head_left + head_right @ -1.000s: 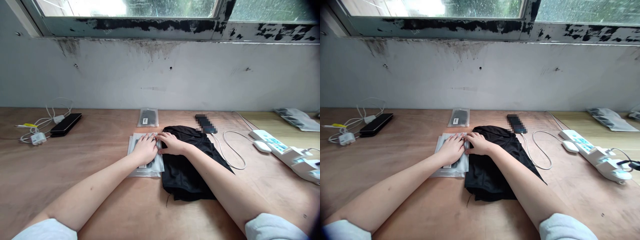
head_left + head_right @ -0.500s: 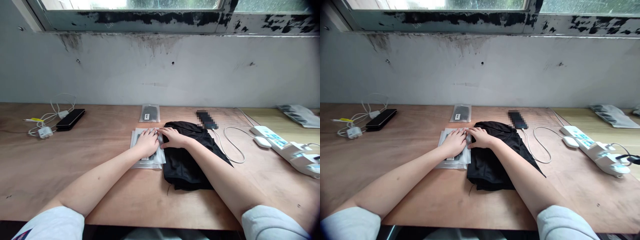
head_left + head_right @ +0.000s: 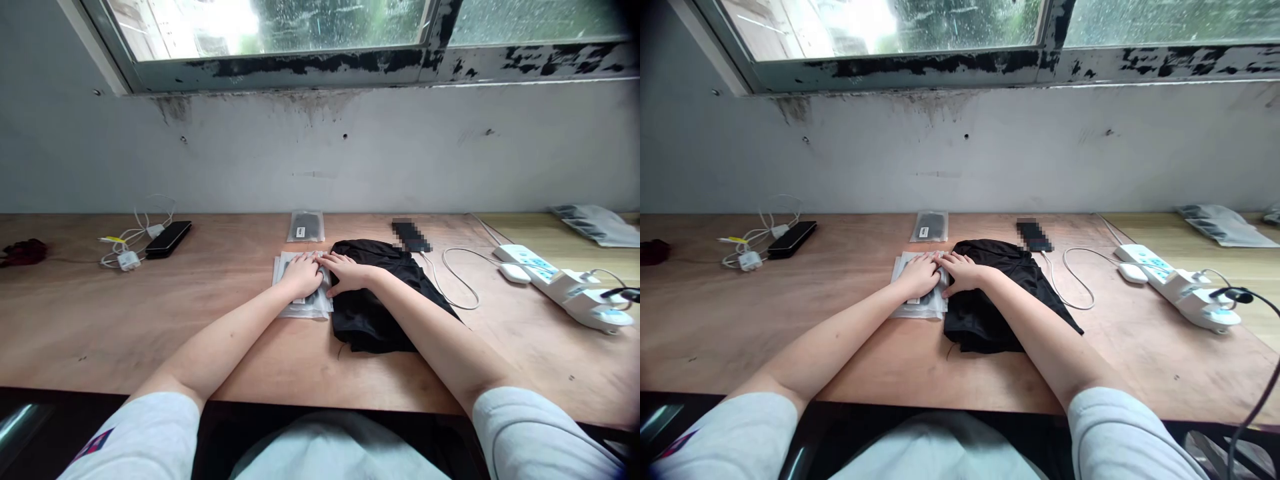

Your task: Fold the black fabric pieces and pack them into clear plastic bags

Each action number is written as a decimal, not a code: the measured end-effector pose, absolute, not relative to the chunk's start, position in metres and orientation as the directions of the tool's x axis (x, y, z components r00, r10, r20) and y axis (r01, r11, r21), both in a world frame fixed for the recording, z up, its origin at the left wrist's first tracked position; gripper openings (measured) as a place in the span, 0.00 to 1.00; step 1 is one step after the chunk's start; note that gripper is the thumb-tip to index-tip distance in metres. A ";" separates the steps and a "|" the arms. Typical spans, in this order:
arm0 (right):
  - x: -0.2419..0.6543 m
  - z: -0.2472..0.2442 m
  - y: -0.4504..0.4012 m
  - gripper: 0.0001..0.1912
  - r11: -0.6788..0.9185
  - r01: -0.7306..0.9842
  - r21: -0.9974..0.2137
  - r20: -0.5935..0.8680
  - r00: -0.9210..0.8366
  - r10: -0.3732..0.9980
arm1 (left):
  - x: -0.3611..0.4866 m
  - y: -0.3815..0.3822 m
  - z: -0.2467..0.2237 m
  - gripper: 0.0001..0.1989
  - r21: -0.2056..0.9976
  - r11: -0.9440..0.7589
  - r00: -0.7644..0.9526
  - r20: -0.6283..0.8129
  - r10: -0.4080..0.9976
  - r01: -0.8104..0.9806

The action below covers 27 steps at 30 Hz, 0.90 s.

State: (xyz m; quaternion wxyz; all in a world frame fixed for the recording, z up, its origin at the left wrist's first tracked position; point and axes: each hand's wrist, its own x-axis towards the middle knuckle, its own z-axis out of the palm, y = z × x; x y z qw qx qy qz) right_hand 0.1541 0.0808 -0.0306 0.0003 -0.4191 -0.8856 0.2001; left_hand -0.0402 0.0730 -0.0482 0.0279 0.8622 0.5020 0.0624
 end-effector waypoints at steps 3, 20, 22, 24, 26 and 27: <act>0.152 -0.027 0.073 0.66 0.558 0.751 -0.352 -0.191 -0.641 0.743 | -0.041 0.074 -0.048 0.29 0.139 -0.496 0.486 0.098 0.868 0.857; 0.126 -0.020 0.044 0.57 0.744 0.601 -0.293 0.022 -0.774 0.633 | -0.093 0.122 -0.064 0.13 0.847 -0.215 -0.170 0.334 0.927 0.486; 0.117 -0.026 0.037 0.51 0.770 0.597 -0.223 0.076 -0.777 0.625 | -0.101 0.129 -0.072 0.11 0.865 -0.199 -0.210 0.325 0.922 0.461; 0.111 -0.028 0.031 0.39 0.769 0.614 -0.176 0.112 -0.764 0.635 | -0.103 0.134 -0.080 0.11 0.879 -0.198 -0.217 0.315 0.924 0.434; 0.107 -0.025 0.027 0.27 0.754 0.635 -0.167 0.134 -0.743 0.656 | -0.102 0.137 -0.085 0.12 0.889 -0.206 -0.213 0.312 0.926 0.408; 0.106 -0.023 0.026 0.22 0.740 0.651 -0.172 0.137 -0.728 0.672 | -0.101 0.138 -0.087 0.13 0.893 -0.210 -0.212 0.313 0.926 0.398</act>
